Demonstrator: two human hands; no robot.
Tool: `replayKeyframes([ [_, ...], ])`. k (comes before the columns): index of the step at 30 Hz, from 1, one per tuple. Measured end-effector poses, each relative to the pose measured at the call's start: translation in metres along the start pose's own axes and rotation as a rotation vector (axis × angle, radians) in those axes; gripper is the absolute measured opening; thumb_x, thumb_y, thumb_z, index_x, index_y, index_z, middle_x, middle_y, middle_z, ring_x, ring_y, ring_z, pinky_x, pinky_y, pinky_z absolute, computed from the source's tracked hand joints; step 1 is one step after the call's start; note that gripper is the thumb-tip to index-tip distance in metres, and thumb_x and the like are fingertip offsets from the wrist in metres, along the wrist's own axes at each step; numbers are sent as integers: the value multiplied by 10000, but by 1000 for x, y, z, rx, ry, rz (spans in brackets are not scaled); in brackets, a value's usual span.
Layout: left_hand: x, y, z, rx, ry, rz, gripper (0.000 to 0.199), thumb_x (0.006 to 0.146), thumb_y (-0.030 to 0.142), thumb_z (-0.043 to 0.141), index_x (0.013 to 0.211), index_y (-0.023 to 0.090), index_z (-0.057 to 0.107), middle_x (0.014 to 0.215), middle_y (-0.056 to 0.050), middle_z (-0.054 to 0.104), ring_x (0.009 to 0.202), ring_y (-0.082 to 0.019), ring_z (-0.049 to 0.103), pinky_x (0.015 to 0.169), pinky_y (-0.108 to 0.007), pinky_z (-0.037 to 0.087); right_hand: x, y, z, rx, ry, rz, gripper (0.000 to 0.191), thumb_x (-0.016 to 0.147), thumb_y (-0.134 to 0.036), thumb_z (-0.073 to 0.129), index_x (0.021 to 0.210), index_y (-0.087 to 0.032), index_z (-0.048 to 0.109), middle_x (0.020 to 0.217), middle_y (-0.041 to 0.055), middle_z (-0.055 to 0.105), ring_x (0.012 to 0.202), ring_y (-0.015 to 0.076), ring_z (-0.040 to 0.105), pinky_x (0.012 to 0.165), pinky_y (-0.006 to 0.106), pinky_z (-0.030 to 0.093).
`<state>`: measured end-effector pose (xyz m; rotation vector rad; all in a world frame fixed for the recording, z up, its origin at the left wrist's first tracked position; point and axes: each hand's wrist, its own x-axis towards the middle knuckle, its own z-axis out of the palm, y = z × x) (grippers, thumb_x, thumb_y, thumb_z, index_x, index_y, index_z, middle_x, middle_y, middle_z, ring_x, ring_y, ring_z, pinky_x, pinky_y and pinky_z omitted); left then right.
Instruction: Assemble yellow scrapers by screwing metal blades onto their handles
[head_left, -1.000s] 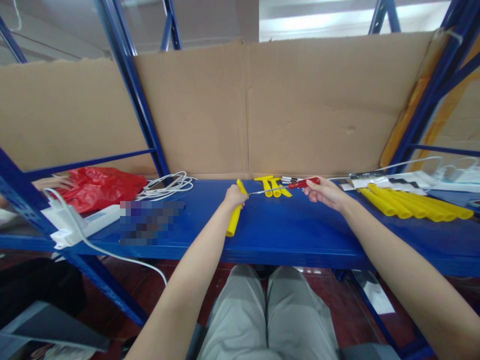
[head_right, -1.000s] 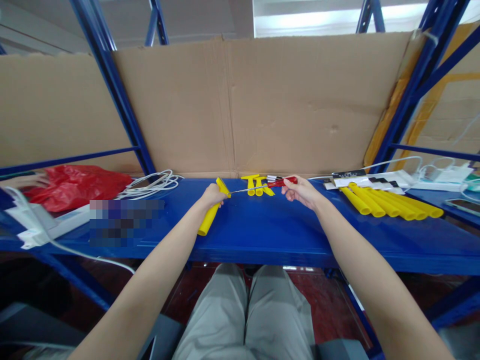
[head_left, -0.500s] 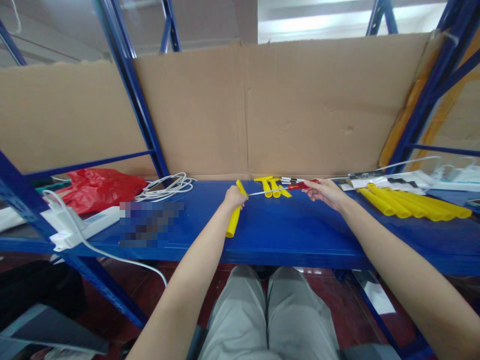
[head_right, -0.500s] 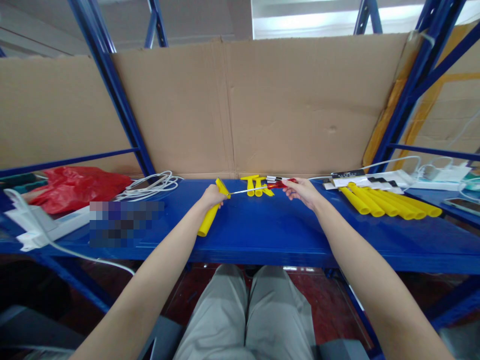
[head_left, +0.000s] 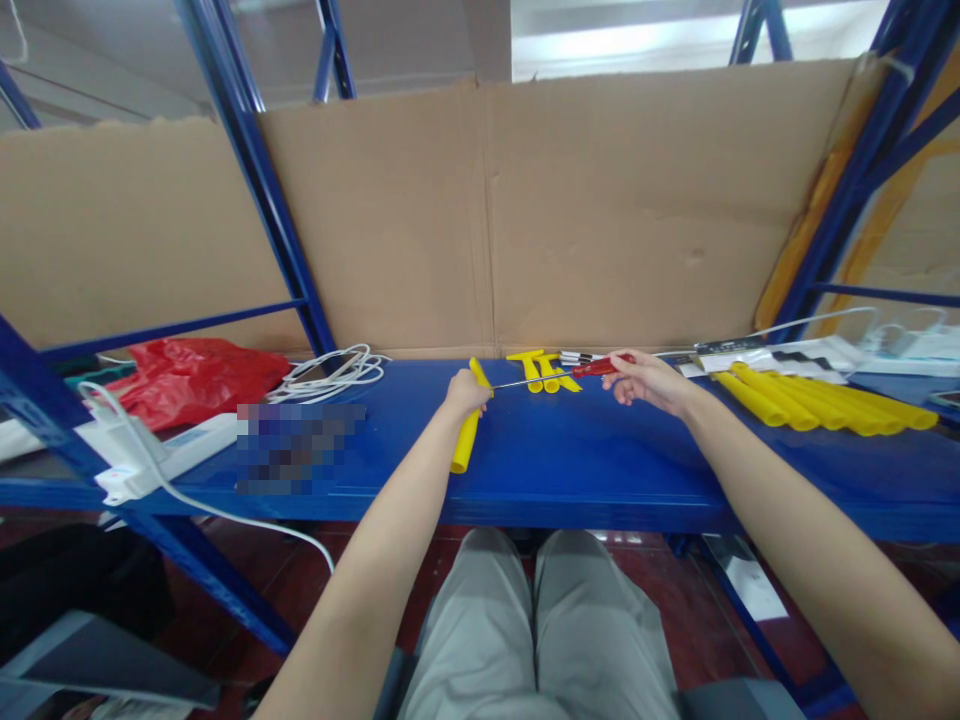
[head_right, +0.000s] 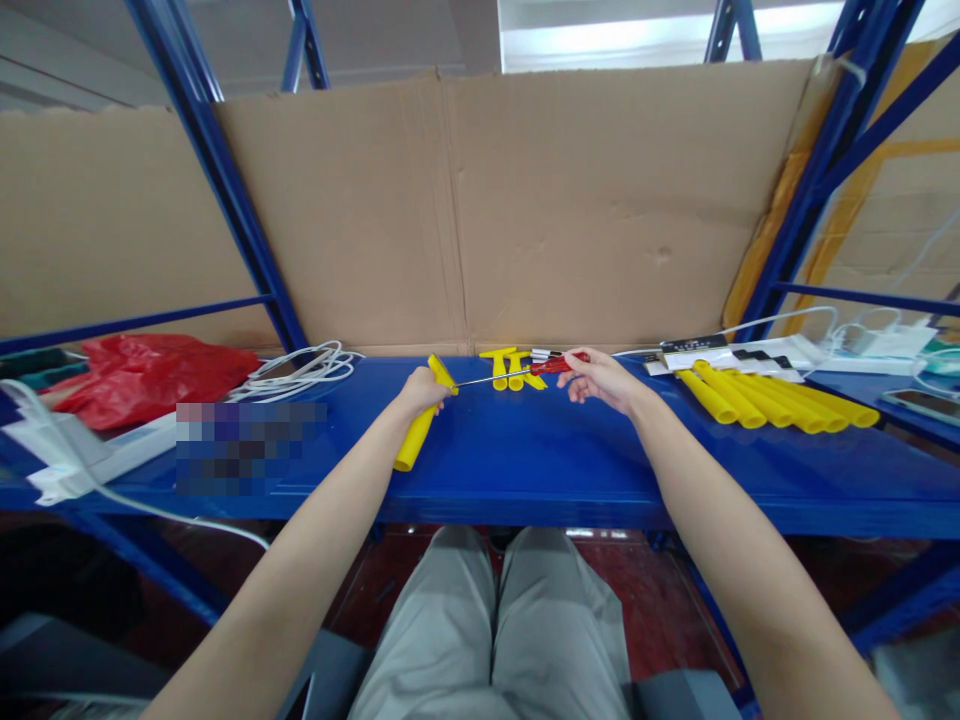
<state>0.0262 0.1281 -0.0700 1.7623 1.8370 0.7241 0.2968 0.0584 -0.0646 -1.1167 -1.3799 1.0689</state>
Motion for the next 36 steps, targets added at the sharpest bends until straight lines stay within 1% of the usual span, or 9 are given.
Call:
replayKeyframes([
  [3,1,0,0,-6,4,-8,148,754,88,599,867,4,644,708,-131,692,429,-122,580,422,-205,456,2,3,-3,-29,-30,-42,260,782,-315,684,912,-176,507,641,13,675,414,90,552,394,195,421],
  [6,1,0,1,-8,9,-9,148,752,88,604,871,9,644,706,-131,694,450,-129,598,437,-203,465,4,5,-2,-90,35,-49,256,788,-339,673,893,-167,517,568,12,659,364,92,527,347,184,373],
  [10,2,-2,2,2,-1,3,124,741,71,603,845,18,645,687,-126,690,472,-142,616,450,-204,475,5,5,0,-121,130,-2,251,780,-356,681,854,-147,565,511,19,639,344,88,516,330,175,357],
  [13,3,-2,2,6,-3,1,116,739,81,615,838,27,642,689,-124,690,485,-145,623,454,-201,477,5,4,2,-161,184,35,259,790,-372,668,760,-125,596,490,31,626,342,76,510,323,164,344],
  [16,2,-1,2,19,-1,9,97,736,84,620,820,39,640,692,-119,689,499,-143,629,458,-192,477,6,5,5,-213,232,74,324,822,-399,624,673,-113,590,478,47,617,343,69,504,324,158,344],
  [19,1,0,2,23,-4,12,77,736,70,605,799,40,638,697,-121,690,505,-143,632,461,-192,479,6,6,7,-221,254,85,336,841,-426,589,702,-120,584,479,47,621,337,76,504,332,168,370],
  [26,0,1,0,22,-6,0,86,730,75,610,798,34,643,683,-122,687,495,-140,625,475,-203,490,3,3,7,-208,225,88,367,901,-497,438,864,-150,550,385,-5,551,298,99,490,314,169,346],
  [33,-4,2,0,-12,-1,-11,137,747,91,623,866,25,635,684,-111,682,446,-121,594,452,-200,476,1,-1,1,-82,115,55,184,869,-339,564,930,-165,560,472,-16,595,352,95,524,335,168,362],
  [36,-3,2,1,-22,-2,-3,146,744,91,626,874,27,641,658,-103,680,442,-125,595,462,-206,482,2,-1,-3,-6,83,19,175,834,-326,609,936,-191,566,504,-25,603,386,97,538,358,176,377],
])
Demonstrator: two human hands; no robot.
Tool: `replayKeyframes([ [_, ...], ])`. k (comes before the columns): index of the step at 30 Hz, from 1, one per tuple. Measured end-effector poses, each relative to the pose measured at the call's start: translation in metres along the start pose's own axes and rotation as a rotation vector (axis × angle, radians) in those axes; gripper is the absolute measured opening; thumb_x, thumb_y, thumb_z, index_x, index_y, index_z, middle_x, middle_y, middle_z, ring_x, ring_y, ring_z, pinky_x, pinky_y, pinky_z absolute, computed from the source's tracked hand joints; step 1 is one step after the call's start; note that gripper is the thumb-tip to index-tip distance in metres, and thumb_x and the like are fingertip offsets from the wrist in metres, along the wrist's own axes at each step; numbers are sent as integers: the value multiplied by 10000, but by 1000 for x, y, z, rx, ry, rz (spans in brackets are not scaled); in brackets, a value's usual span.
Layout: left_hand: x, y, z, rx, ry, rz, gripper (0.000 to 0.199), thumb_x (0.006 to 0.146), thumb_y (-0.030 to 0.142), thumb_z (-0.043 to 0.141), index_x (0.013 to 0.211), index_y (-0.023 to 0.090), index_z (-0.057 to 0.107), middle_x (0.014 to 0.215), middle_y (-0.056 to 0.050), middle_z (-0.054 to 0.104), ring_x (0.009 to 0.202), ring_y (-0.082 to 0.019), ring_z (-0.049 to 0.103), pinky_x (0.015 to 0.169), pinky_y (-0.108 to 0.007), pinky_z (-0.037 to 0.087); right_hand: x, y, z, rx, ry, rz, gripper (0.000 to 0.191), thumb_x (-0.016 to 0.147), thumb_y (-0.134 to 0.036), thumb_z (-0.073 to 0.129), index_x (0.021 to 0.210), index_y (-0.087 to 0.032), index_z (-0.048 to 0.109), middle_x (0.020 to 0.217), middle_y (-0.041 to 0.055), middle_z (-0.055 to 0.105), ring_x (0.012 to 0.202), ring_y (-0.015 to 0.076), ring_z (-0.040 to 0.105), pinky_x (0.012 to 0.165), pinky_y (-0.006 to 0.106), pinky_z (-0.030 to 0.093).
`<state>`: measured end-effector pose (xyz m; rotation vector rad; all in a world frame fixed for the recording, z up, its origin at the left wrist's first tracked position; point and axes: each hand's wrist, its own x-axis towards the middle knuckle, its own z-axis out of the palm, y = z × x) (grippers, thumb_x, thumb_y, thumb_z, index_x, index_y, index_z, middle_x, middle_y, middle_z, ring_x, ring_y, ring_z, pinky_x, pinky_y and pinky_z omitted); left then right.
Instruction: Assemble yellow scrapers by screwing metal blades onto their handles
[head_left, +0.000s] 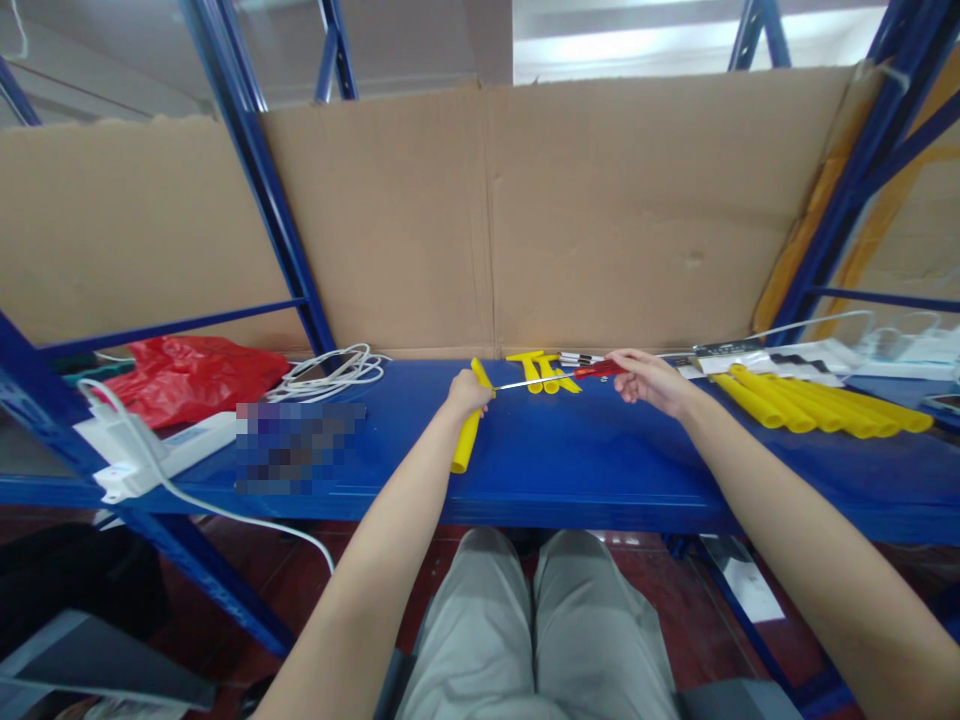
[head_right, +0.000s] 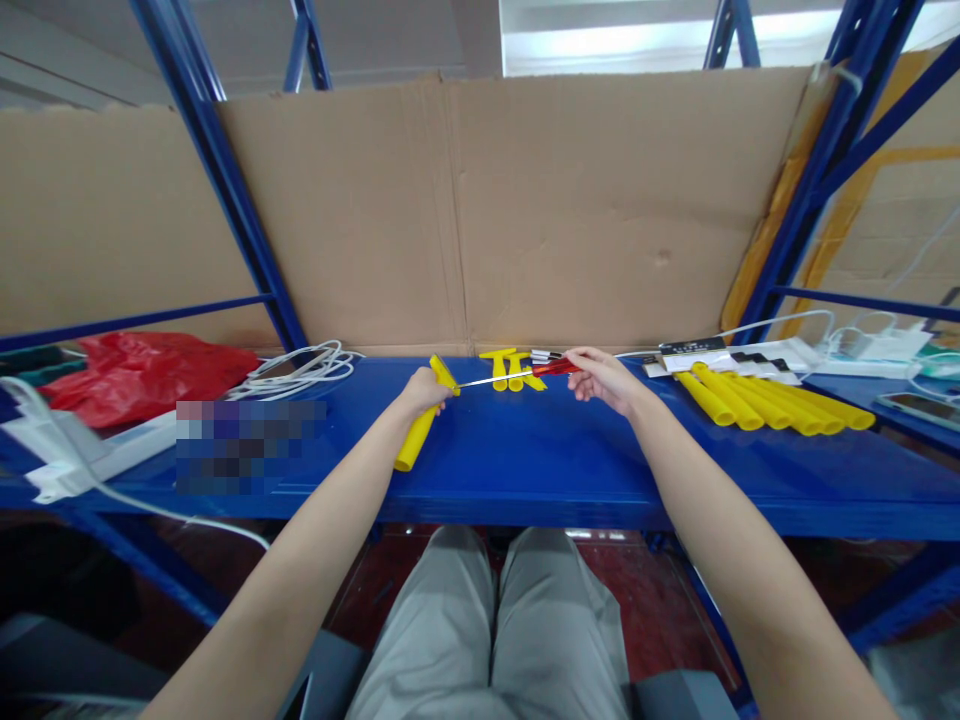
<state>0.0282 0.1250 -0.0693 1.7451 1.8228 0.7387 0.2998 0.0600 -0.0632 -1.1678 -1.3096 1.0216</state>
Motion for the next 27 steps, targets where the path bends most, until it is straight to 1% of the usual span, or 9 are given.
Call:
replayKeyframes([
  [4,2,-1,0,8,-9,7,131,742,90,624,854,27,652,635,-98,678,440,-131,598,471,-213,487,1,1,-3,45,-29,-72,247,792,-389,648,946,-210,576,545,-35,614,406,87,531,381,183,381],
  [7,2,-1,1,17,-15,8,128,743,85,615,848,23,654,647,-109,683,439,-133,598,473,-218,488,-1,0,-4,71,-51,-101,283,787,-385,654,997,-209,582,568,-33,629,414,82,532,390,182,381],
  [10,0,0,0,26,-18,3,135,741,84,613,853,19,653,665,-118,688,449,-135,603,474,-218,489,-4,-2,-4,121,-90,-89,262,795,-329,653,1013,-203,581,623,-17,662,449,83,551,431,186,423],
  [13,0,0,0,28,-13,3,140,744,83,608,860,17,650,678,-119,689,453,-131,601,467,-213,487,-4,-2,-4,135,-104,-62,187,816,-282,632,967,-186,578,664,5,683,464,81,556,463,193,454],
  [15,0,1,0,27,-11,8,130,743,78,603,849,19,651,679,-117,688,455,-128,601,465,-209,486,-3,-2,-4,104,-83,-56,147,827,-280,621,918,-174,575,651,14,679,455,82,550,457,196,457],
  [17,0,1,0,29,-9,6,119,740,75,605,835,21,653,674,-116,687,463,-130,607,469,-207,487,-1,-1,-3,54,-47,-73,155,823,-308,629,857,-170,567,619,16,665,434,83,537,438,197,449],
  [22,1,1,0,32,4,-5,133,734,84,617,847,24,650,687,-122,691,490,-147,627,465,-210,487,5,4,-2,-90,56,-157,334,745,-470,680,699,-165,552,548,15,623,389,75,511,376,186,393],
  [24,2,0,0,37,4,2,126,734,83,615,841,26,649,696,-127,693,505,-155,635,463,-211,486,6,7,-1,-145,68,-181,381,718,-519,682,670,-161,562,526,12,605,384,75,504,368,189,387],
  [27,3,-1,0,46,-1,6,100,728,77,618,815,38,649,685,-124,691,526,-163,647,477,-210,491,6,9,2,-176,77,-192,399,706,-548,677,669,-170,553,490,-6,576,356,70,467,345,194,364],
])
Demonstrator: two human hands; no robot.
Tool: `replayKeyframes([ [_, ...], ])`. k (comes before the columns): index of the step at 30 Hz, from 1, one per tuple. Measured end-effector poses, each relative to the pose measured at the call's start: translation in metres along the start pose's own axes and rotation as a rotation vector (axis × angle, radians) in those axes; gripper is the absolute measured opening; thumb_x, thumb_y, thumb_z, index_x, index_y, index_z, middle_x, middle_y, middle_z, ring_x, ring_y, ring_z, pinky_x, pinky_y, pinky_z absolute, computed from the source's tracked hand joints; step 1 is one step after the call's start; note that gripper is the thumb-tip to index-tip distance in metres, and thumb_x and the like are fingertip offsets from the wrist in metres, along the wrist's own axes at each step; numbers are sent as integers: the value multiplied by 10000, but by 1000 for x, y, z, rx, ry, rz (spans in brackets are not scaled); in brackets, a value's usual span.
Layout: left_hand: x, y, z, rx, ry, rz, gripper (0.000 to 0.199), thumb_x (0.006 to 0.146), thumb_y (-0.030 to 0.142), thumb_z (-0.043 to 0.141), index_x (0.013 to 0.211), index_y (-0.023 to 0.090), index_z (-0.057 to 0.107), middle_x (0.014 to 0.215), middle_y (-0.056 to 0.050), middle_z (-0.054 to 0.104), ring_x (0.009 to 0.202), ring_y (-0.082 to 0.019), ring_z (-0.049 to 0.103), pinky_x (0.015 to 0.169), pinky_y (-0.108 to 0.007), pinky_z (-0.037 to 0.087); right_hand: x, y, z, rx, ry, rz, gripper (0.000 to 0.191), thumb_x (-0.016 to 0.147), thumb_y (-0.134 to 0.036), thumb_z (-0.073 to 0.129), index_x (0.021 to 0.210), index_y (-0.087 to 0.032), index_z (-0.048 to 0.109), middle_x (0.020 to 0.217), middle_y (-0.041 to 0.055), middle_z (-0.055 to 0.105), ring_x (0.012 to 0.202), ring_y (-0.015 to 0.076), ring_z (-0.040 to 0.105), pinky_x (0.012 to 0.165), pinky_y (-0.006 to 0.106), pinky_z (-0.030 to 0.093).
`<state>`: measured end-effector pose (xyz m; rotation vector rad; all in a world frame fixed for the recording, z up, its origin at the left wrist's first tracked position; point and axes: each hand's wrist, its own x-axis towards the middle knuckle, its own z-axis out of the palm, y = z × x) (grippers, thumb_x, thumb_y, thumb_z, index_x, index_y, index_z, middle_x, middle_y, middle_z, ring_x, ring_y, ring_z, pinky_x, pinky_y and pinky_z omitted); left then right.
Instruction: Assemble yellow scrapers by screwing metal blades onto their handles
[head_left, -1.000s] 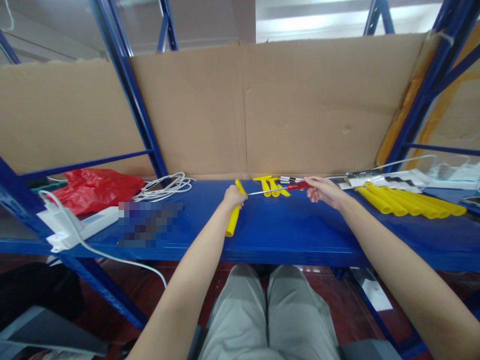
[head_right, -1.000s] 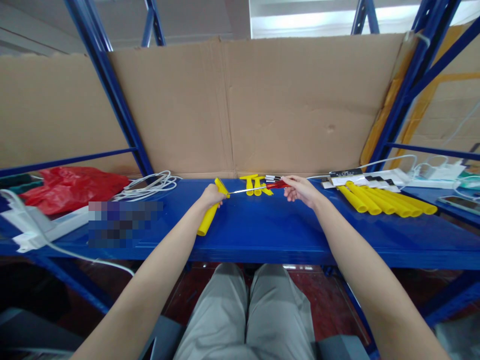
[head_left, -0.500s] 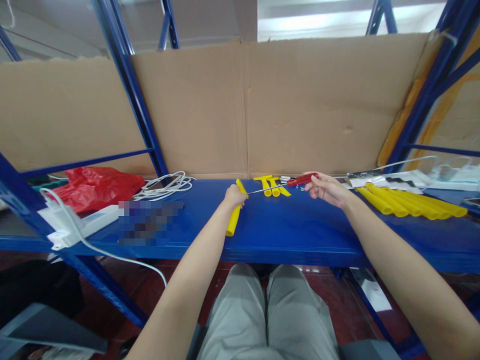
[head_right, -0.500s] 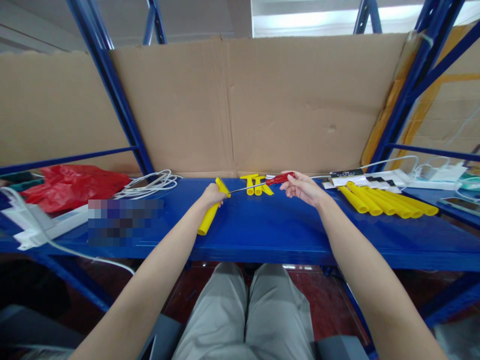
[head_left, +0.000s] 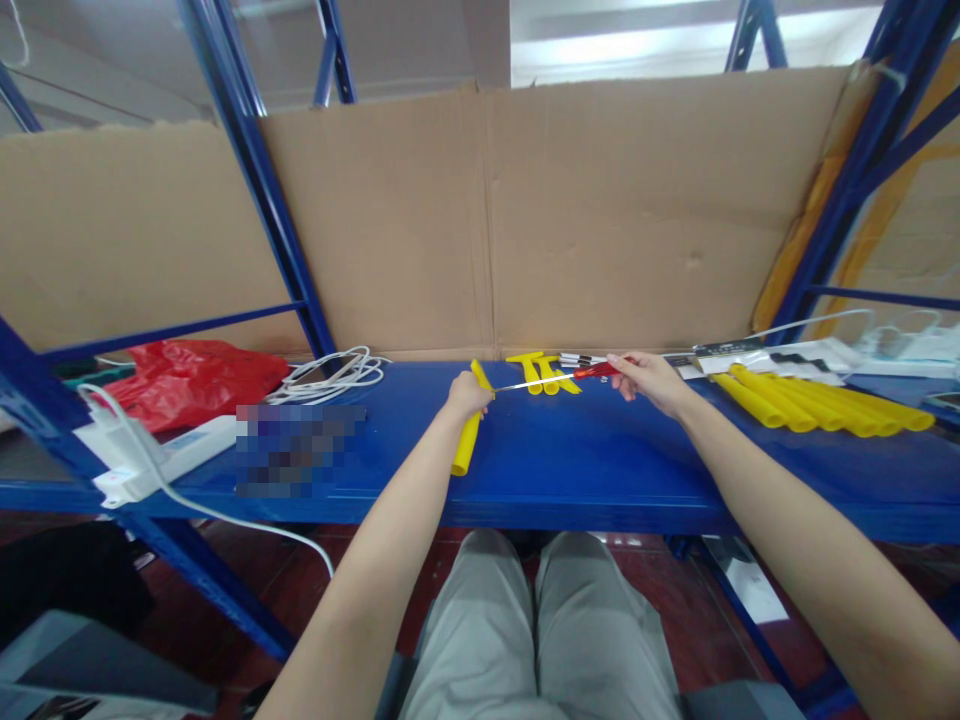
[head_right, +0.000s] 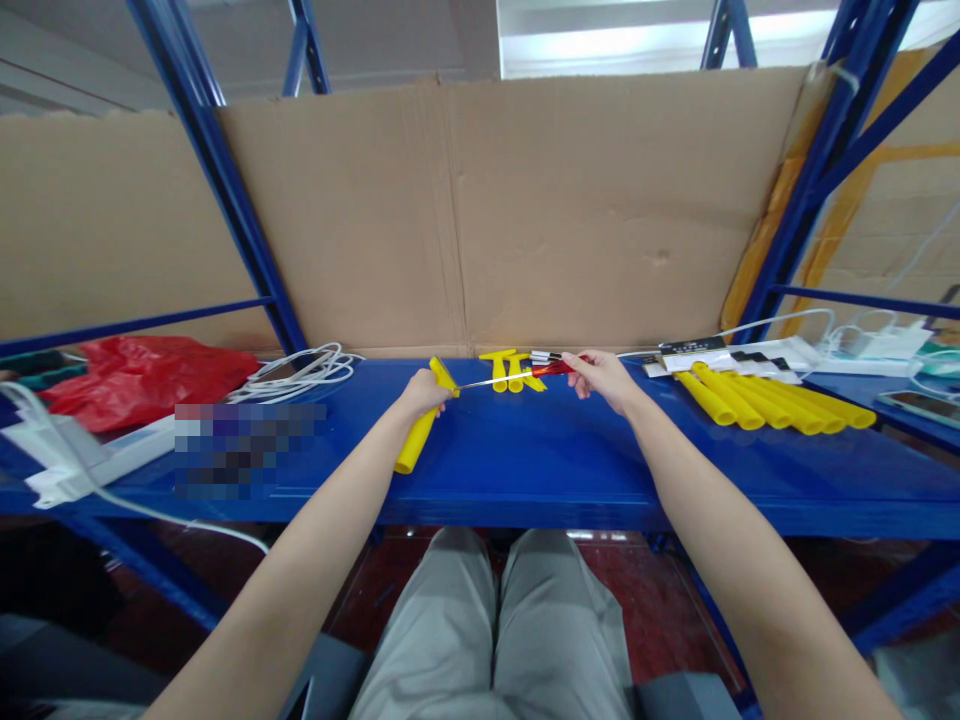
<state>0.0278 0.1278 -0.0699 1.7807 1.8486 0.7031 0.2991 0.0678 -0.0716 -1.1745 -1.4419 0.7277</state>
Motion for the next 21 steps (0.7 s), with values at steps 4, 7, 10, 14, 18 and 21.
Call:
replayKeyframes([
  [4,-2,1,-1,-1,6,-14,99,724,87,633,812,44,646,681,-119,690,533,-160,651,494,-206,499,-2,-1,1,-15,0,68,402,748,-574,623,785,-178,560,410,-40,518,290,72,408,294,192,298],
  [7,-3,1,-1,-2,10,-20,109,725,90,634,823,41,641,699,-125,693,536,-158,652,489,-201,494,-4,-3,0,-6,-44,129,436,792,-589,559,877,-162,590,362,-51,470,274,80,394,290,192,294],
  [10,-2,1,-1,2,5,-7,96,729,85,625,813,41,640,711,-133,695,545,-162,655,489,-204,492,-4,-5,-1,39,-73,166,406,816,-548,556,898,-153,606,369,-45,468,295,82,408,302,187,299],
  [14,-1,0,0,10,9,1,94,724,75,618,808,44,645,704,-129,695,548,-167,659,497,-210,497,-4,-7,-4,141,-93,155,284,777,-410,664,929,-176,608,495,-27,562,377,79,475,345,182,333],
  [18,0,0,0,8,4,-5,98,720,85,625,808,48,649,683,-116,693,541,-164,657,497,-206,499,-5,-8,-8,207,-118,115,245,774,-287,673,990,-197,603,636,-9,638,442,77,518,399,191,391],
  [21,1,-1,0,0,2,-5,92,718,76,620,800,50,650,688,-124,694,542,-167,656,490,-209,498,-4,-8,-8,223,-133,110,207,788,-248,657,978,-189,602,647,-5,645,458,79,528,435,200,431],
])
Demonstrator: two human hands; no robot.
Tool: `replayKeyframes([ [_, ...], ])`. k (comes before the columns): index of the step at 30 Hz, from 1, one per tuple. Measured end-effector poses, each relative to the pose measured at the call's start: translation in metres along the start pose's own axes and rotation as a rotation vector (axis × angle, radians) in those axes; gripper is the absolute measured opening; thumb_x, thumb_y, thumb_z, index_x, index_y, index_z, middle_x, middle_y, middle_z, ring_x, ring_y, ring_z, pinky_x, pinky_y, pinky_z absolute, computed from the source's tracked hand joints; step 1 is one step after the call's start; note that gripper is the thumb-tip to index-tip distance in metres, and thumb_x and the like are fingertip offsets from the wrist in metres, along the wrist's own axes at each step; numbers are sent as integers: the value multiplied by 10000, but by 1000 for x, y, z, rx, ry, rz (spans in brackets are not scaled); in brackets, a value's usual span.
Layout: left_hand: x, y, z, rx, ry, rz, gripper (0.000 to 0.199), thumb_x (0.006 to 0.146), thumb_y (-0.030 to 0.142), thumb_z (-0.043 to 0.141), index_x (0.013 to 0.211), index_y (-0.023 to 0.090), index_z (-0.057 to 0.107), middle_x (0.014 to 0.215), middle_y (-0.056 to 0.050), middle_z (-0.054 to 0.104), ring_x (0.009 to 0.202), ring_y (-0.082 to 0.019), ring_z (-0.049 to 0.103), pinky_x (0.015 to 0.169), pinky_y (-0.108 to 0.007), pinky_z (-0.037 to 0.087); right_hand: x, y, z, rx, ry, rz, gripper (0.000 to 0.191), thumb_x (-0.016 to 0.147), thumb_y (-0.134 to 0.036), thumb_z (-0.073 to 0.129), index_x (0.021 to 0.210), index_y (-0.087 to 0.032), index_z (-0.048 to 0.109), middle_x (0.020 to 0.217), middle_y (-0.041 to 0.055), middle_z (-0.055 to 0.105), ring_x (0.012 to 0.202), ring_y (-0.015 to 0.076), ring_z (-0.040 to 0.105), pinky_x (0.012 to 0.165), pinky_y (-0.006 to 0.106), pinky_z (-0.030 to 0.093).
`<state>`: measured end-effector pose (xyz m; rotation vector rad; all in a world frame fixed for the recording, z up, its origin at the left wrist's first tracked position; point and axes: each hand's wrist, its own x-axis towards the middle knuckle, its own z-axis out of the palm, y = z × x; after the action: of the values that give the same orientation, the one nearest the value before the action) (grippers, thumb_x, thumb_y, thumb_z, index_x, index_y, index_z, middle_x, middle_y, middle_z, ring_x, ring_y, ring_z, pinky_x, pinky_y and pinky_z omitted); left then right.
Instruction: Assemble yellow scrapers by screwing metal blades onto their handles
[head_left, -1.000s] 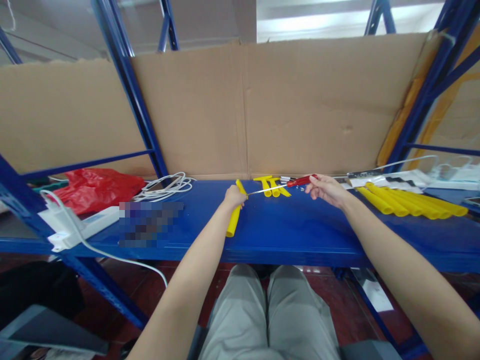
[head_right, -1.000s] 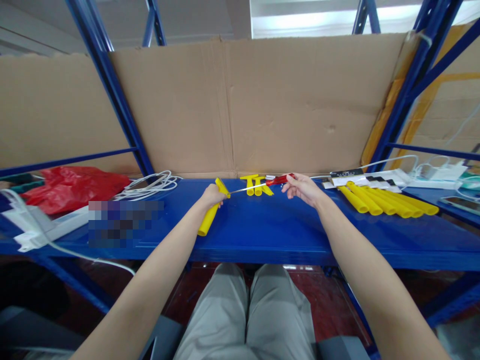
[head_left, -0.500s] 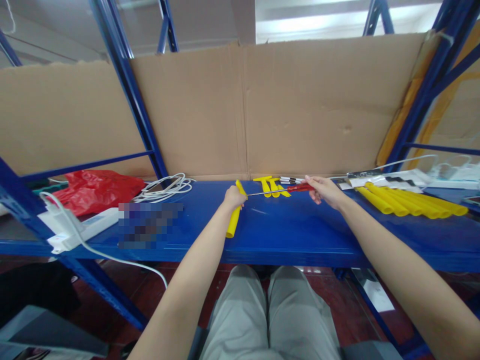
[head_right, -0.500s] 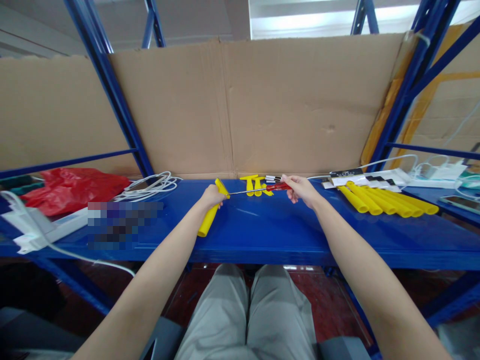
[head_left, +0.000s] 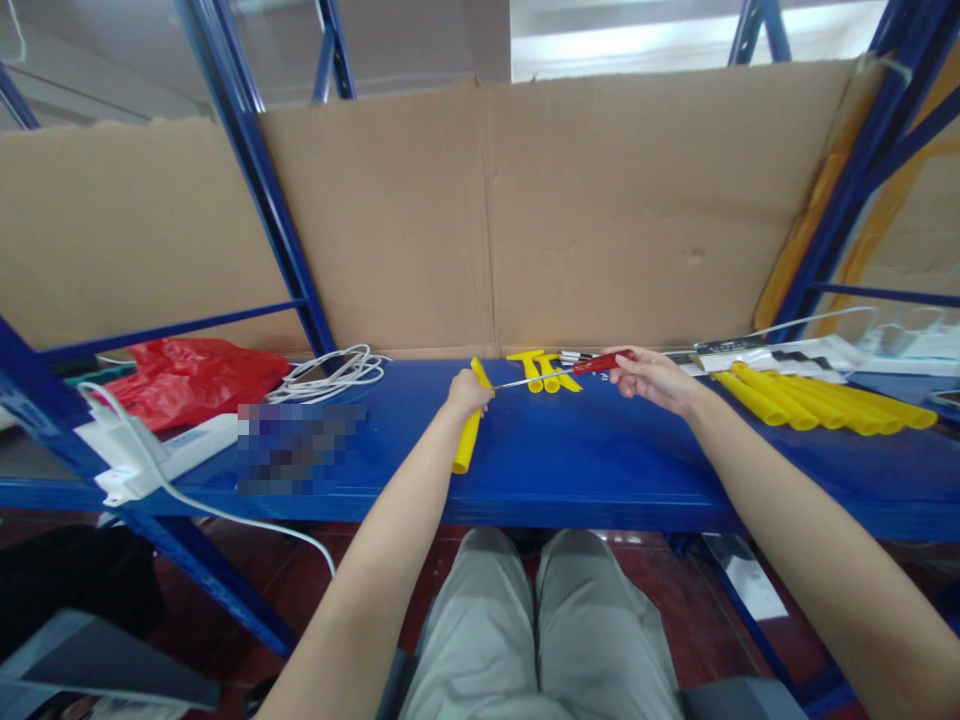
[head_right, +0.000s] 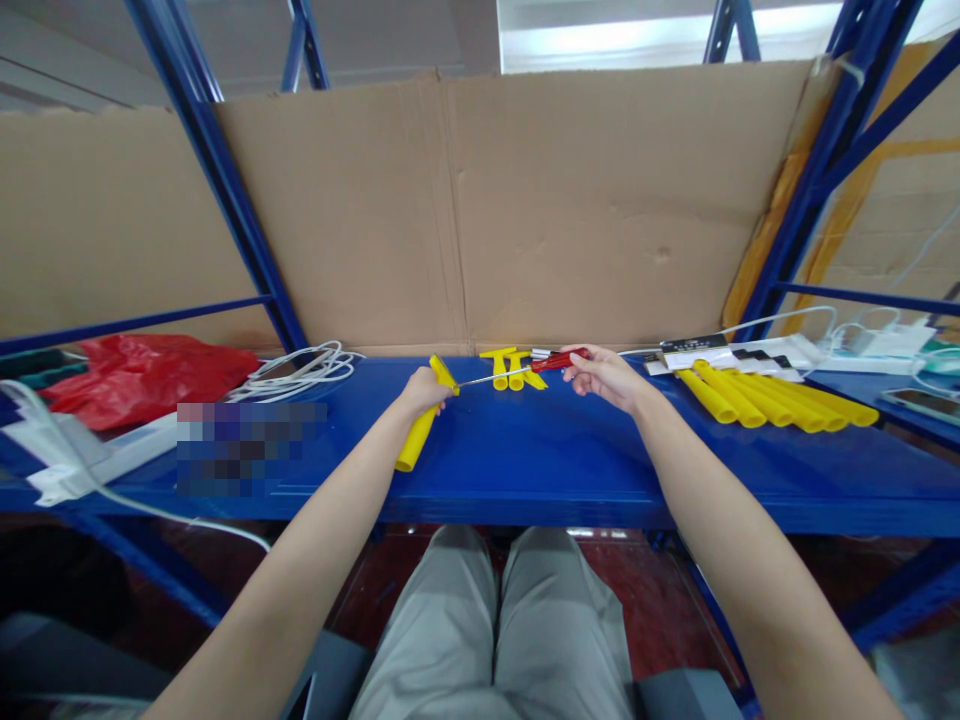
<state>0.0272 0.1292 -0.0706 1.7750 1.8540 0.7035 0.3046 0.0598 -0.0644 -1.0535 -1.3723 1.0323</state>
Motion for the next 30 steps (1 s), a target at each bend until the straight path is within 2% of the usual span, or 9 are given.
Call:
replayKeyframes([
  [4,2,-1,1,2,-4,1,88,715,59,612,795,49,647,708,-133,697,551,-171,657,475,-205,491,1,0,2,-57,58,1,179,808,-324,651,844,-163,583,560,7,624,420,85,519,401,193,413],
  [8,3,-2,1,2,4,11,78,720,70,614,787,51,648,717,-141,699,554,-175,660,479,-212,497,3,1,6,-151,134,7,328,798,-458,629,692,-157,554,481,23,596,361,77,489,352,182,368],
  [11,2,-2,1,-1,5,11,94,718,75,622,803,45,648,716,-142,699,553,-178,661,482,-217,502,5,3,8,-177,170,10,389,769,-504,637,635,-145,571,504,40,610,384,74,509,355,174,374],
  [14,2,-2,1,-3,6,2,106,716,76,628,816,45,649,709,-136,698,551,-178,662,477,-211,499,6,5,9,-156,184,-5,353,747,-475,675,678,-138,599,555,43,638,406,69,522,369,170,388],
  [18,4,-2,1,-2,-2,8,84,722,77,622,797,50,649,709,-136,697,552,-173,659,471,-204,493,6,5,10,-169,180,4,335,779,-478,642,727,-155,570,491,10,600,360,71,492,342,173,365],
  [22,3,-1,1,20,-3,0,71,723,75,616,781,49,649,723,-135,701,551,-164,657,479,-201,498,1,0,13,-191,178,85,306,864,-453,540,788,-156,555,446,-9,562,325,71,463,315,168,327],
  [26,2,-1,1,13,-3,-9,85,723,80,621,797,50,649,734,-135,704,554,-162,658,477,-196,498,-1,-3,12,-196,159,188,319,904,-429,475,763,-151,546,441,-3,545,327,69,460,321,165,326],
  [30,1,0,1,-3,-1,-15,105,730,77,611,822,39,645,735,-139,702,539,-162,653,464,-202,495,0,-1,9,-189,139,195,295,904,-405,486,761,-152,536,466,3,551,331,72,464,315,170,314],
])
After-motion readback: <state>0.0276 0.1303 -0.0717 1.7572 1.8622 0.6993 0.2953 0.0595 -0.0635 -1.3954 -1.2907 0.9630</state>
